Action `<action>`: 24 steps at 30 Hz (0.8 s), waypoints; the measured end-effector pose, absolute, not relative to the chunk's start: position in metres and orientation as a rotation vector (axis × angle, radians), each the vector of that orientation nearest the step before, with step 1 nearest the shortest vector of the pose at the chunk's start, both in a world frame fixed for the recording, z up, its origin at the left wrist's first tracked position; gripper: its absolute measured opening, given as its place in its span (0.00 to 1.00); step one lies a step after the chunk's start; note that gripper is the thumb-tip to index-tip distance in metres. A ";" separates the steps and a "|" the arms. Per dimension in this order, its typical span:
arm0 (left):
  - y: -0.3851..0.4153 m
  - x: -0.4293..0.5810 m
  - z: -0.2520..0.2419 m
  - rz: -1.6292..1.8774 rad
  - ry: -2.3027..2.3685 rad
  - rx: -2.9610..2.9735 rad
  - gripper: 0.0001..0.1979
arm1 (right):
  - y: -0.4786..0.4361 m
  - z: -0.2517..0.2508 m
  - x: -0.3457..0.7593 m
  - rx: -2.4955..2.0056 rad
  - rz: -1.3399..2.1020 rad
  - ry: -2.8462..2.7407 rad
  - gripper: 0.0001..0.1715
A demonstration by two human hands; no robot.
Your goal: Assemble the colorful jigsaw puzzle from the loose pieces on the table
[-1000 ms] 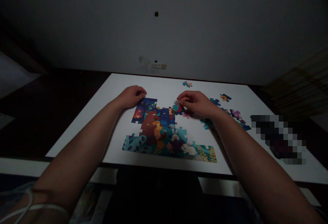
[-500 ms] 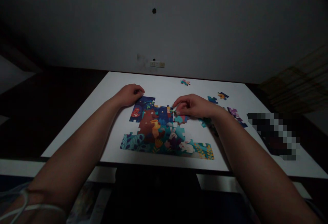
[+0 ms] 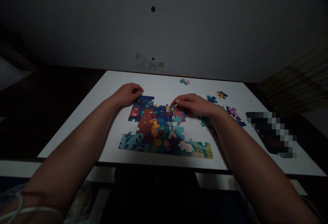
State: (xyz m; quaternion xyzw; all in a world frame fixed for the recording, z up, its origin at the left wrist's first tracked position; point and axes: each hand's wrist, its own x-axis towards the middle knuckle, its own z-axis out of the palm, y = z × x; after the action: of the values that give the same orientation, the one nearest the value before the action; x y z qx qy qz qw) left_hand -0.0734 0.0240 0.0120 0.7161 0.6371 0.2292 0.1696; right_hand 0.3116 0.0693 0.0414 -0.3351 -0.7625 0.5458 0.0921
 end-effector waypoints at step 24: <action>0.022 -0.072 0.016 0.605 1.826 2.068 0.20 | 0.072 0.043 0.313 -0.976 1.633 -2.325 0.19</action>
State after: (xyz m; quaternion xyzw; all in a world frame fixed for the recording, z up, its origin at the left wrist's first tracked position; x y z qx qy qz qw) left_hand -0.0720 0.0216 0.0164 0.7230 0.6384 0.2116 0.1579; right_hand 0.3134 0.0720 0.0430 -0.3241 -0.7722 0.5422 0.0687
